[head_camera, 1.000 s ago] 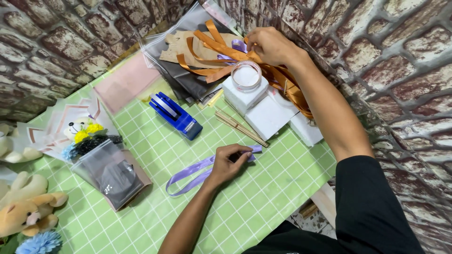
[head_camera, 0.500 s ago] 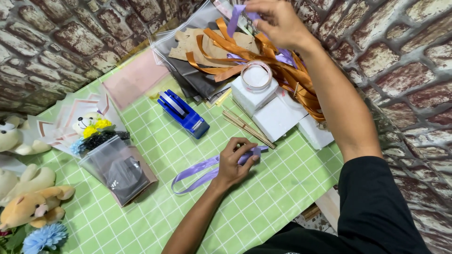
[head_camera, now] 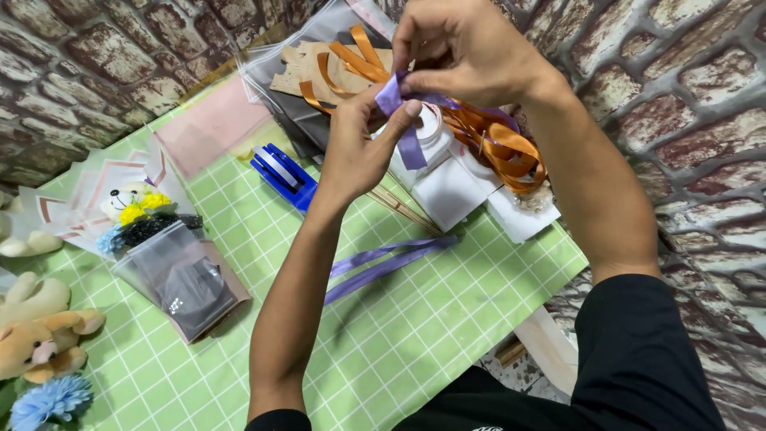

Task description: The person ties a purple ribbon around a small bouquet wrapped in clear plastic. They measure the ribbon length, wrap it around the bouquet, and tie a knot to secure it.

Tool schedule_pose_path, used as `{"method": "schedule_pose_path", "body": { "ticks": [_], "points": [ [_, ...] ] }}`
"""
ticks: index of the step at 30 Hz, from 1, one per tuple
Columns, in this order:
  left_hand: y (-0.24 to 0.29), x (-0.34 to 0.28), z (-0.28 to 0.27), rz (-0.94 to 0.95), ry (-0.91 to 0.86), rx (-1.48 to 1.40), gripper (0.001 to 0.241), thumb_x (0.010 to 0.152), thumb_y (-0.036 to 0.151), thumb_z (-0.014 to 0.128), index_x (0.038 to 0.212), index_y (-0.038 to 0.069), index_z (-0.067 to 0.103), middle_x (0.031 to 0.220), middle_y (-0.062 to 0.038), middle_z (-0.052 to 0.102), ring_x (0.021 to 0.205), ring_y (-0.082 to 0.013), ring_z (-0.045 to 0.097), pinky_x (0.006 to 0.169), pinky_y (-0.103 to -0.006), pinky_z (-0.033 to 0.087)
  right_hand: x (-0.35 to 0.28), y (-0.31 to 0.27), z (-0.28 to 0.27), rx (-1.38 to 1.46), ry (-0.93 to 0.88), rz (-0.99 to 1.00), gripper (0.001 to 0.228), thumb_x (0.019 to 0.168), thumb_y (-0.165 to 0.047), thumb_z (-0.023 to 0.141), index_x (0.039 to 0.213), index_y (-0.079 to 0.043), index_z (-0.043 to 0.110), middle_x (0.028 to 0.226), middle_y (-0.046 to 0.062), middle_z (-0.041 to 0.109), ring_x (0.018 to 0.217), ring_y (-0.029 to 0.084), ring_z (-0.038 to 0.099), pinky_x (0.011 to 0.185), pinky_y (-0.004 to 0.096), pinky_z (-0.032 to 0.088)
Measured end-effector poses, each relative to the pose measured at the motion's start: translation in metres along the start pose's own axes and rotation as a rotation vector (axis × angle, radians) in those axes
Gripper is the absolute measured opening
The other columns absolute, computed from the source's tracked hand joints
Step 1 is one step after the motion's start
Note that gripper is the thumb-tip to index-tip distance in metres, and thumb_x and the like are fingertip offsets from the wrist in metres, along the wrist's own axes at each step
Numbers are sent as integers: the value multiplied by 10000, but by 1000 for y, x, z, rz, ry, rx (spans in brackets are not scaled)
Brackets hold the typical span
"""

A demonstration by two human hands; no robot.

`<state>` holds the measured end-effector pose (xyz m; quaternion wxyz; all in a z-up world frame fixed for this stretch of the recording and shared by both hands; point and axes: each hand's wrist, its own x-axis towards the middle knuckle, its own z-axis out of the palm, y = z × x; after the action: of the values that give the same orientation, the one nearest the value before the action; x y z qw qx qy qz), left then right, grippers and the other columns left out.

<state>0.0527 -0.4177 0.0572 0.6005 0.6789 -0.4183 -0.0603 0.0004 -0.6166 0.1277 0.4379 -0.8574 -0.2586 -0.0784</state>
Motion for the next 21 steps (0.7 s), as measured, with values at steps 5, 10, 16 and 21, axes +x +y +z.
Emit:
{"method": "schedule_pose_path", "body": {
  "ticks": [5,10,16,21],
  "points": [
    [-18,-23,-27,-120,-43,-672,371,1063,344,580,1070,4,729,530,34,429,451,-48,345,440,-192,280,-10,2,-14,81,-153,74,237,986,-37,699,1178,97,664,1003,173,733,809,188,706,678,230,588],
    [-41,-71,-108,-127,311,-1025,303,1130,279,493,1082,64,701,628,35,556,520,-65,546,669,-252,582,-33,19,-29,157,-169,212,197,989,-62,658,1115,82,705,835,145,723,608,158,673,506,210,559],
    [-76,-142,-207,203,352,-1162,371,1301,407,379,1414,292,713,1616,33,637,1654,-197,539,1463,-406,425,-41,31,-29,12,-138,303,168,1059,-96,630,1003,36,718,748,82,670,622,134,608,548,233,497],
    [-58,-192,-258,152,1061,-1219,245,1044,126,627,1197,-20,749,1343,-265,756,1416,-395,731,1441,-554,597,-47,35,-32,7,-127,419,193,1068,-131,598,1057,30,706,713,77,572,456,135,568,355,244,577]
  ]
}}
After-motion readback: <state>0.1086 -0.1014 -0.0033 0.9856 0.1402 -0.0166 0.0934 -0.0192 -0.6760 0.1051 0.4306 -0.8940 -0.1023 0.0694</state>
